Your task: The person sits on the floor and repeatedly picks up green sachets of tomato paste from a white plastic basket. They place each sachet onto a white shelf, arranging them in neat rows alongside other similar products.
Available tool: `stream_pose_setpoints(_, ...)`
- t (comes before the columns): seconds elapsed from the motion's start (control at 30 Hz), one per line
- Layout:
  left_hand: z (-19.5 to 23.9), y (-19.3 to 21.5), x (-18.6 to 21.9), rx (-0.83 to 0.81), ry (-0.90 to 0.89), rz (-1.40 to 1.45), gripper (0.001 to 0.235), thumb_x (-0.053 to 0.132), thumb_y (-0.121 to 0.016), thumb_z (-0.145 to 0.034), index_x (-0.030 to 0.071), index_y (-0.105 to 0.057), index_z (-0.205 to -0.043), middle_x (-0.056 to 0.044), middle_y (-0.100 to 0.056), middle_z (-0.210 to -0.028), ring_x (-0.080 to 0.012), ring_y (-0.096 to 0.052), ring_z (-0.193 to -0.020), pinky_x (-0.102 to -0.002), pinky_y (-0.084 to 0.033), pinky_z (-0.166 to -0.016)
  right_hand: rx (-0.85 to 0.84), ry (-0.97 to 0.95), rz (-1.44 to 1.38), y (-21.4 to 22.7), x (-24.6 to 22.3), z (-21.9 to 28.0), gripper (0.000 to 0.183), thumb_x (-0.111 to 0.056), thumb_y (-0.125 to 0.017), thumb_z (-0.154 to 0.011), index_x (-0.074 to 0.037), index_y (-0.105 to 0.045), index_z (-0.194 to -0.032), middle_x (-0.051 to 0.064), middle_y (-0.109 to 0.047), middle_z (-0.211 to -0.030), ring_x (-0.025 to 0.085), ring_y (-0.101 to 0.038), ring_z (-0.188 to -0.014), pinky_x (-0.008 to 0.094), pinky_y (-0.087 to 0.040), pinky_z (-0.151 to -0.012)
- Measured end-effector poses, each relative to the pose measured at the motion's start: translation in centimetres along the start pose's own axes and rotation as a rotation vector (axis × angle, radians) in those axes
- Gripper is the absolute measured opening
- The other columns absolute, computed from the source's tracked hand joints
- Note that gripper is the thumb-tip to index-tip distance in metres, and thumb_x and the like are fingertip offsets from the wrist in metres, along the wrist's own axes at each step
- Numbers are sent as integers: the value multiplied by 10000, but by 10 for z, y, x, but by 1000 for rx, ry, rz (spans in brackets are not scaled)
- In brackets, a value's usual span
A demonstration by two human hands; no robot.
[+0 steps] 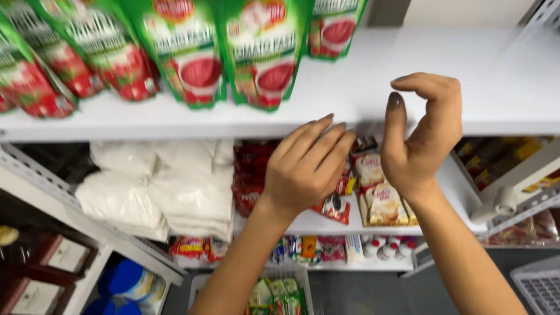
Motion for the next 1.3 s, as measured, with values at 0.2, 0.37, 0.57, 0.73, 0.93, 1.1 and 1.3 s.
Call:
stream_pose_setpoints(0.2,120,21,10,-76,30,-115,256,125,-708,-923,67,-735,-1172,-63,-717,-1152,-260,-678,-1123,-404,-560,-981,-129,46,-23,-26,-31,116,265,145,-676,-1006,-24,-616,-1201,135,-656,-1126,293,-629,-1078,352,-496,-957)
stream_pose_setpoints(0.37,246,23,19,-147,105,-167,266,131,-722,-918,90,-743,-1180,-31,-712,-1075,-242,-687,-1069,-384,-561,-891,-244,60,-79,-63,-59,240,327,151,-690,-886,-29,-618,-1149,130,-653,-1123,330,-627,-1099,428,-471,-985)
stream_pose_setpoints(0.57,390,5,29,-283,208,-152,259,167,-723,-901,104,-736,-1152,-20,-714,-999,-215,-687,-988,-347,-561,-781,-445,-49,-172,-110,-71,388,323,110,-698,-836,-45,-635,-1112,115,-653,-1084,331,-621,-1052,449,-453,-941)
stream_pose_setpoints(0.73,526,-13,39,-485,335,-96,260,183,-729,-903,115,-746,-1153,-9,-703,-893,-189,-682,-829,-340,-551,-666,-593,-143,-199,-138,-69,512,271,76,-700,-873,-48,-645,-1108,119,-648,-1070,332,-608,-1052,449,-454,-902)
stream_pose_setpoints(0.93,696,-41,60,-831,696,40,303,232,-686,-980,180,-706,-1278,-47,-722,-942,-238,-702,-830,-386,-571,-698,-1021,-296,-197,-171,-43,672,322,-2,-684,-876,-59,-638,-1189,170,-648,-1136,387,-605,-1101,479,-502,-927)
stream_pose_setpoints(1.1,766,-42,79,-820,870,-83,627,327,-707,-896,160,-518,-1469,-154,-554,-1423,-359,-484,-1335,-504,-383,-1112,-1697,-596,80,-182,-17,787,631,-246,-827,-806,-108,-546,-1355,167,-574,-1302,403,-544,-1240,470,-484,-1015)
stream_pose_setpoints(1.3,793,-58,73,-877,992,-173,880,520,-696,-887,23,-351,-1527,-252,-451,-1507,-403,-372,-1410,-523,-200,-1199,-1809,-566,273,-180,-37,799,973,-389,-938,-639,-137,-432,-1431,119,-492,-1399,350,-441,-1363,504,-403,-1125)
Point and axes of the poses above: each hand's wrist, its own z-axis away from the middle knuckle, its own y-axis out of the back of the hand, x = y × z, the point moved 6 cm from there along -z, towards the middle knuckle
